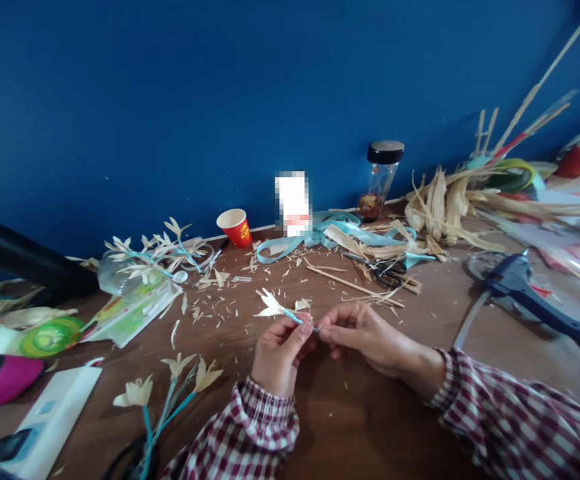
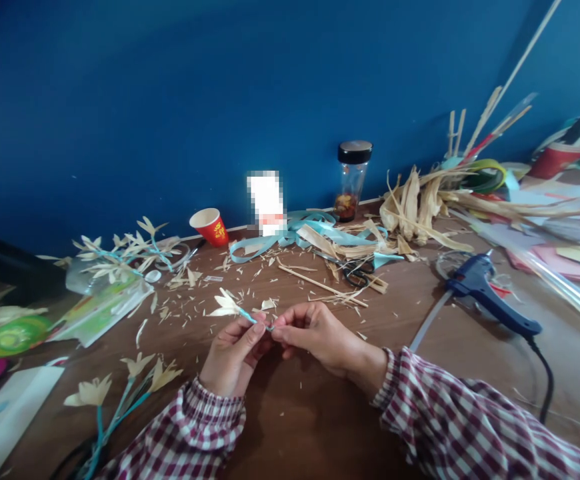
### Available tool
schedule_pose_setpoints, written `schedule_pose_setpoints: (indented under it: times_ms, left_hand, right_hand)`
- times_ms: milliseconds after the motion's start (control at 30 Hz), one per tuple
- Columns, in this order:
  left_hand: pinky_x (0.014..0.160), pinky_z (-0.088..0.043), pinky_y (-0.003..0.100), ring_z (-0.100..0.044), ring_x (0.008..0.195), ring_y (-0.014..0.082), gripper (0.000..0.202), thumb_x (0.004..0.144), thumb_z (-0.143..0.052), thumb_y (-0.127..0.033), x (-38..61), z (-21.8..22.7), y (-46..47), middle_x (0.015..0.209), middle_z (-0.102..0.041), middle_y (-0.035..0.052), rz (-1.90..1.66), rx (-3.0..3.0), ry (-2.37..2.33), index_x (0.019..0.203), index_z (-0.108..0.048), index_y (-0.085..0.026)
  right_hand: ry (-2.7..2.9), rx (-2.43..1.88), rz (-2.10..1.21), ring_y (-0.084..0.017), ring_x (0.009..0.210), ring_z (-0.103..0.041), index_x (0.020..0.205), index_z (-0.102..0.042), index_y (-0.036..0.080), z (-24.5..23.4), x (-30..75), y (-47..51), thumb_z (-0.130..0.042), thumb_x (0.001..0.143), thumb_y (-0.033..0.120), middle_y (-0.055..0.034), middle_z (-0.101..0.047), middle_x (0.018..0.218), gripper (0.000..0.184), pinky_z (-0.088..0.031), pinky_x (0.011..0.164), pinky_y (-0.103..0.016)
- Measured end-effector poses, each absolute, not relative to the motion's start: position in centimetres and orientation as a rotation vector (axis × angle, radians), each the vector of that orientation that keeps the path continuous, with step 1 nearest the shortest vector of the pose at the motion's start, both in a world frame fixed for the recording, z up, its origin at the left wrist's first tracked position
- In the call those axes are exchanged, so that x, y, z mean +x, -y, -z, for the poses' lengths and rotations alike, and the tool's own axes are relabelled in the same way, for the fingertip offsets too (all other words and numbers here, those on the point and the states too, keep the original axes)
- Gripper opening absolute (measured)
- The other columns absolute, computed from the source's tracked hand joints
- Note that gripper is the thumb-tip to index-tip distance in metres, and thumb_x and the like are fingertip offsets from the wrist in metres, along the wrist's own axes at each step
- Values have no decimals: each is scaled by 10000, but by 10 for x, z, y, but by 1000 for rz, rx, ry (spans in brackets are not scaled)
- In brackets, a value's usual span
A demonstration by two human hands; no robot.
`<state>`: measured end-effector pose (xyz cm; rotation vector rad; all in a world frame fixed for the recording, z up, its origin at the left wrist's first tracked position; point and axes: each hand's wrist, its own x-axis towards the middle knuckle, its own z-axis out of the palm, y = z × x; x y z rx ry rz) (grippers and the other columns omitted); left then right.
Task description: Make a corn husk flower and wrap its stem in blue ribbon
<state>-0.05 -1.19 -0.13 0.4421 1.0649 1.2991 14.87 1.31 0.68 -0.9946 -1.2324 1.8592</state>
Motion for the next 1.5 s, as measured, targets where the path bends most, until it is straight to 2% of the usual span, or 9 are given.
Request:
schedule_pose_setpoints:
  times_ms: [133, 267, 467, 767, 867, 1067, 1233, 1333, 1500]
  left_hand:
    - [508, -470, 173, -574, 528, 75, 226, 511, -827, -237, 2, 5, 11, 600, -653, -12, -1352, 454, -1101, 612, -654, -132]
    - [481, -447, 167, -542, 471, 64, 254, 541, -812, -254, 4, 8, 12, 541, -631, -31, -1374, 481, -1143, 565, -586, -141]
    - [459, -413, 181, -527, 453, 76, 291, 550, -802, -279, 3, 17, 12, 514, -616, -36, -1378, 552, -1165, 556, -539, -153]
    - [447, -400, 165, -484, 435, 50, 302, 580, -791, -296, 1, 19, 12, 500, -584, -54, -1336, 546, -1175, 566, -529, -148]
    - [487, -437, 170, -519, 482, 59, 272, 583, -789, -308, 2, 17, 13, 534, -604, -37, -1336, 532, -1165, 587, -576, -139]
    - [536, -481, 171, -573, 603, 81, 272, 586, -790, -294, 4, 9, 15, 717, -667, 10, -1383, 532, -1107, 797, -705, -146]
    - [507, -464, 155, -538, 532, 58, 214, 593, -785, -280, 3, 8, 14, 617, -630, -7, -1379, 519, -1076, 711, -688, -129]
    - [498, -458, 150, -537, 521, 57, 220, 576, -791, -275, 4, 7, 13, 591, -624, -11, -1403, 496, -1097, 687, -678, -123]
    - [490, -458, 139, -531, 516, 50, 226, 551, -803, -259, 5, 4, 12, 570, -614, -24, -1416, 456, -1151, 677, -674, -122]
  right_hand:
    - [1249, -1024, -1876, -60, 511, -522, 749, -655, 131, -5, 149, -14, -697, 704, 341, 15, -603, 640, 219, -447, 497, -185]
    - [1436, -1156, -1714, -78, 499, -527, 782, -655, 143, -8, 147, -10, -680, 716, 311, 4, -623, 640, 182, -414, 464, -193]
    - [1925, -1147, -946, -122, 644, -577, 757, -665, 172, -9, 147, -4, -654, 739, 166, -9, -653, 715, 22, -439, 591, -226]
    - [2414, -967, -104, -166, 736, -560, 838, -619, 162, -7, 152, 0, -458, 891, 165, -57, -638, 797, 169, -435, 671, -270]
    - [2385, -1018, -173, -159, 725, -552, 814, -609, 167, -7, 151, 0, -458, 891, 170, -50, -630, 790, 169, -423, 662, -265]
    - [2008, -1232, -848, -113, 573, -508, 714, -576, 163, -14, 145, -2, -503, 866, 213, 4, -584, 628, 176, -367, 512, -208]
    - [1929, -1186, -1180, -109, 591, -518, 707, -591, 145, -18, 145, -5, -475, 878, 210, -5, -605, 648, 217, -382, 532, -197]
    - [1943, -1159, -1221, -108, 592, -531, 691, -596, 146, -16, 148, -8, -450, 896, 216, -6, -612, 642, 261, -391, 551, -199]
    - [1977, -1191, -942, -125, 601, -541, 738, -621, 170, -12, 151, -9, -454, 902, 235, -11, -630, 667, 242, -383, 563, -227]
